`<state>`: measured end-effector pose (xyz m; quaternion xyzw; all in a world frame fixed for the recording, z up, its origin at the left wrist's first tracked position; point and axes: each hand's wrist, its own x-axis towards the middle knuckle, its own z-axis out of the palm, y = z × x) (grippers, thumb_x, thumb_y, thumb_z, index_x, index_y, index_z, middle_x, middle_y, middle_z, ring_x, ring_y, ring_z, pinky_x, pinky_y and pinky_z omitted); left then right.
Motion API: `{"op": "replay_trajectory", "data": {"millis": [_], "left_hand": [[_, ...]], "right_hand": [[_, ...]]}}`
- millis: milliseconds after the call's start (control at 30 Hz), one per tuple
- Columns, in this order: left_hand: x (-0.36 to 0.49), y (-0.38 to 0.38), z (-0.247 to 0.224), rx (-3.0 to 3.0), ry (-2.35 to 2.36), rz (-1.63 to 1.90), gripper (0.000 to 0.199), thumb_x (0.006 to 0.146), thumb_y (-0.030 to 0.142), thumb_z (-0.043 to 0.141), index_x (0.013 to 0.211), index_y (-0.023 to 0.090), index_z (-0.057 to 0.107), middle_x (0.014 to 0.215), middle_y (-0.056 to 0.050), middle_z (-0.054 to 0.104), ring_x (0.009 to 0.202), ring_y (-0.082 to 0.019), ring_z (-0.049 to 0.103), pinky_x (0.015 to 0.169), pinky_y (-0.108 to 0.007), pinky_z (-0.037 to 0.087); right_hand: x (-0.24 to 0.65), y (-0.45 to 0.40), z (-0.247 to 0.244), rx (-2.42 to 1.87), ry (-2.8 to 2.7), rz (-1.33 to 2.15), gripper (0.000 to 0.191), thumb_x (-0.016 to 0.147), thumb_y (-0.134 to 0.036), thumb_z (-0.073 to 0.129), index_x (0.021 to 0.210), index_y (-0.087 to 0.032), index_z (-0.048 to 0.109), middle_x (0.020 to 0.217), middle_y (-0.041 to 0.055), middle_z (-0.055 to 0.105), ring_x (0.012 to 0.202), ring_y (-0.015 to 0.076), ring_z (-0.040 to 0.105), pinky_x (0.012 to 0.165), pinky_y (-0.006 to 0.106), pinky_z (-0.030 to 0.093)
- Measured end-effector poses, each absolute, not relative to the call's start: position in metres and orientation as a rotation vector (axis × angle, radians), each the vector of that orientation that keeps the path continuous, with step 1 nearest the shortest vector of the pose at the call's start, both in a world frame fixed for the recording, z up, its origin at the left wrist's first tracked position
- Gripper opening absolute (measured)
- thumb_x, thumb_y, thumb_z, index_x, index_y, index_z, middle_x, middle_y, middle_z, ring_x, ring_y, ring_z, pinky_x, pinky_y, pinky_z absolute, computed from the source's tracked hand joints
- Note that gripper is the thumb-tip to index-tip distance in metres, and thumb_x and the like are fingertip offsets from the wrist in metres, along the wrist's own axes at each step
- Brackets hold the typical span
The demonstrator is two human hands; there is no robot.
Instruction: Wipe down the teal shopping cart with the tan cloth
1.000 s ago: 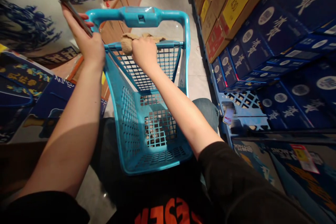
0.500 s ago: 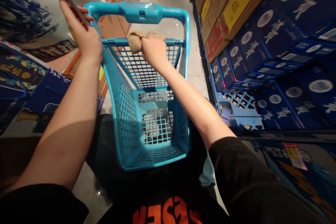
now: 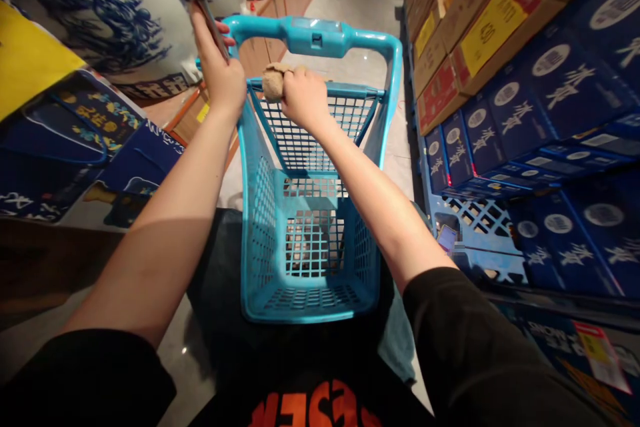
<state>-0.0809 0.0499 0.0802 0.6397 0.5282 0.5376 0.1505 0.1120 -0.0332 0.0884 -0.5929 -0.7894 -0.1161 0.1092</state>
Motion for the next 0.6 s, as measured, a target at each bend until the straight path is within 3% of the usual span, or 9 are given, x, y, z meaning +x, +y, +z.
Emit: {"op": "replay_trajectory", "data": {"millis": [167, 333, 500, 600], "left_hand": [[-0.088, 0.057, 0.076, 1.788, 1.390, 1.573, 0.090, 0.098, -0.030, 0.039, 0.174, 0.016, 0.021, 0.154, 0.000, 0.059, 0.130, 0.001, 0.055, 0.123, -0.014, 0.041], [-0.086, 0.061, 0.067, 1.836, 1.343, 1.663, 0.093, 0.093, -0.030, 0.044, 0.175, 0.010, 0.028, 0.148, -0.003, 0.064, 0.117, -0.005, 0.058, 0.120, -0.017, 0.041], [-0.086, 0.080, 0.059, 1.641, 1.204, 1.808, 0.109, 0.076, -0.031, 0.048, 0.168, 0.026, 0.051, 0.136, -0.002, 0.069, 0.113, -0.019, 0.059, 0.118, -0.031, 0.048], [-0.088, 0.087, 0.062, 1.651, 1.251, 1.714, 0.112, 0.071, -0.033, 0.042, 0.172, 0.016, 0.043, 0.136, -0.006, 0.070, 0.110, -0.019, 0.060, 0.116, -0.029, 0.047]], "right_hand": [[0.107, -0.027, 0.096, -1.716, -2.359, -0.264, 0.057, 0.122, -0.049, 0.043, 0.152, -0.005, 0.063, 0.146, 0.0257, 0.070, 0.135, 0.0378, 0.069, 0.116, 0.049, 0.053], [0.117, -0.020, 0.107, -1.727, -2.393, -0.164, 0.065, 0.125, -0.058, 0.036, 0.146, -0.005, 0.067, 0.140, 0.0245, 0.074, 0.130, 0.0372, 0.072, 0.110, 0.047, 0.054], [0.117, -0.034, 0.132, -1.826, -2.458, -0.009, 0.071, 0.124, -0.066, 0.038, 0.150, -0.007, 0.068, 0.147, 0.0284, 0.075, 0.133, 0.0384, 0.072, 0.110, 0.044, 0.054], [0.118, -0.042, 0.142, -1.823, -2.472, 0.024, 0.069, 0.124, -0.064, 0.041, 0.153, -0.008, 0.068, 0.150, 0.0284, 0.075, 0.132, 0.0367, 0.072, 0.109, 0.042, 0.053]]}}
